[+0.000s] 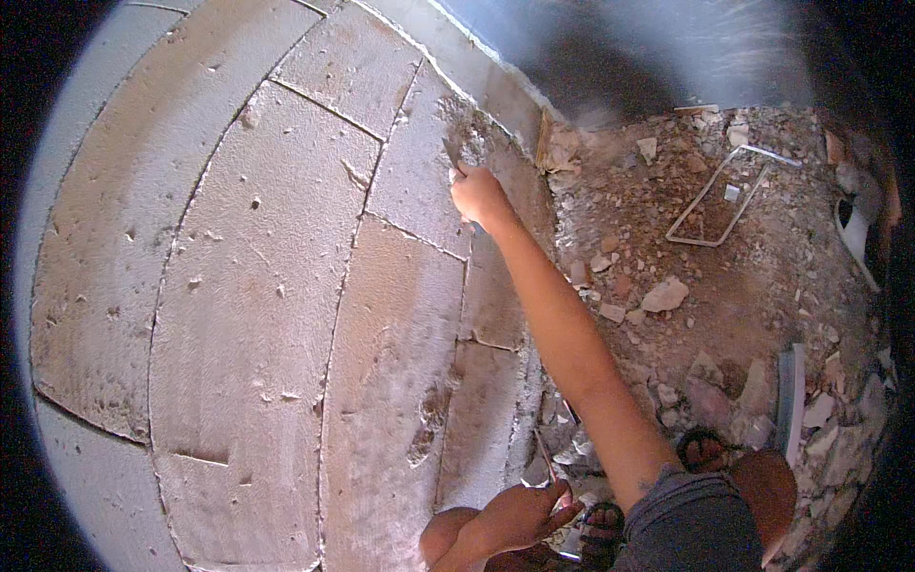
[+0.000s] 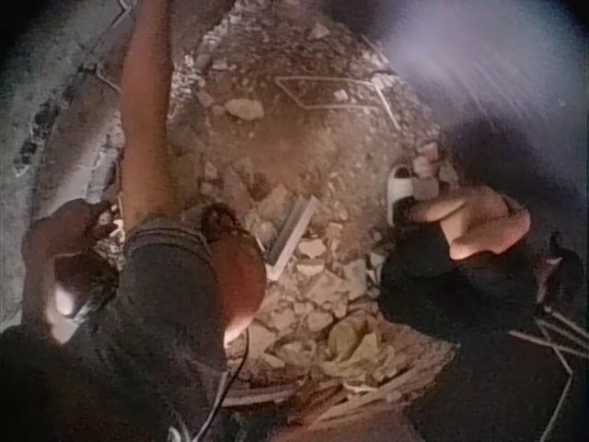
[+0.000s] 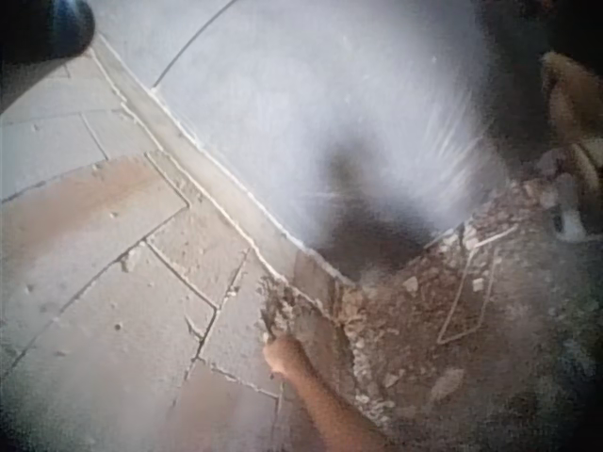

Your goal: The person uses a scraper to remove material from a block wall, moving the tool vertically along the joints and surface of the blocks.

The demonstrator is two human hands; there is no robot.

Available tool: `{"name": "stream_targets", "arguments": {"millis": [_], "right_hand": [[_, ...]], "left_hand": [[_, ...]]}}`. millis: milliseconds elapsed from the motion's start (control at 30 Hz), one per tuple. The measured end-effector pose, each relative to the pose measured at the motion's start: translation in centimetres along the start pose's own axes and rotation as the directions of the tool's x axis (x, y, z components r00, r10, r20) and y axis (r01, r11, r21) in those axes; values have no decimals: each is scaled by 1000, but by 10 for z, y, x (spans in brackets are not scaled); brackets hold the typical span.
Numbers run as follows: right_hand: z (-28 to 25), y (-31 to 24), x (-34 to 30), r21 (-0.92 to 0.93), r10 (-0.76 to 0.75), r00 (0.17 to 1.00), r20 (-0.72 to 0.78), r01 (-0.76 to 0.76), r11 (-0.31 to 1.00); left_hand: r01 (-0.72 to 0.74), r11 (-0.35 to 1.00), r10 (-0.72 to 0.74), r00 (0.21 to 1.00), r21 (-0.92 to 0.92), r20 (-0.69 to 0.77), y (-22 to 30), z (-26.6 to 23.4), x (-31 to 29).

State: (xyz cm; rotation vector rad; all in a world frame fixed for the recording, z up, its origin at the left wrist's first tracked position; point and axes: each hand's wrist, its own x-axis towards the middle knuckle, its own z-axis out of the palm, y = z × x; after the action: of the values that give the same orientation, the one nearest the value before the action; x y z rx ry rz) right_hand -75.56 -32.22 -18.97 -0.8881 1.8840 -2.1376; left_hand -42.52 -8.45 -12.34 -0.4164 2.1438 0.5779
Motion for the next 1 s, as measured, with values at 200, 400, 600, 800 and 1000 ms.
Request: {"name": "stream_targets", "arguments": {"millis": [200,400,600,800,1000], "right_hand": [[-18,37,16,-115,23,1000,18,-21,993],[-8,-34,-19,238,157,987,-17,-149,960],[-47,48,15,-98,327,944,45,-322,942],[-21,-9,-33,121,133,986,-100,-120,985],[-36,48,-7,153,349,936,-48,-338,929]], "left_hand": [[-124,992,123,991,-25,-47,-3,3,13],[-71,997,70,997,-30,-10,-4,-8,6],[-98,994,99,995,-37,19,-4,-9,23],[-92,994,90,995,-51,-46,-14,3,19],[-166,982,163,986,-85,-43,-9,1,26]]}}
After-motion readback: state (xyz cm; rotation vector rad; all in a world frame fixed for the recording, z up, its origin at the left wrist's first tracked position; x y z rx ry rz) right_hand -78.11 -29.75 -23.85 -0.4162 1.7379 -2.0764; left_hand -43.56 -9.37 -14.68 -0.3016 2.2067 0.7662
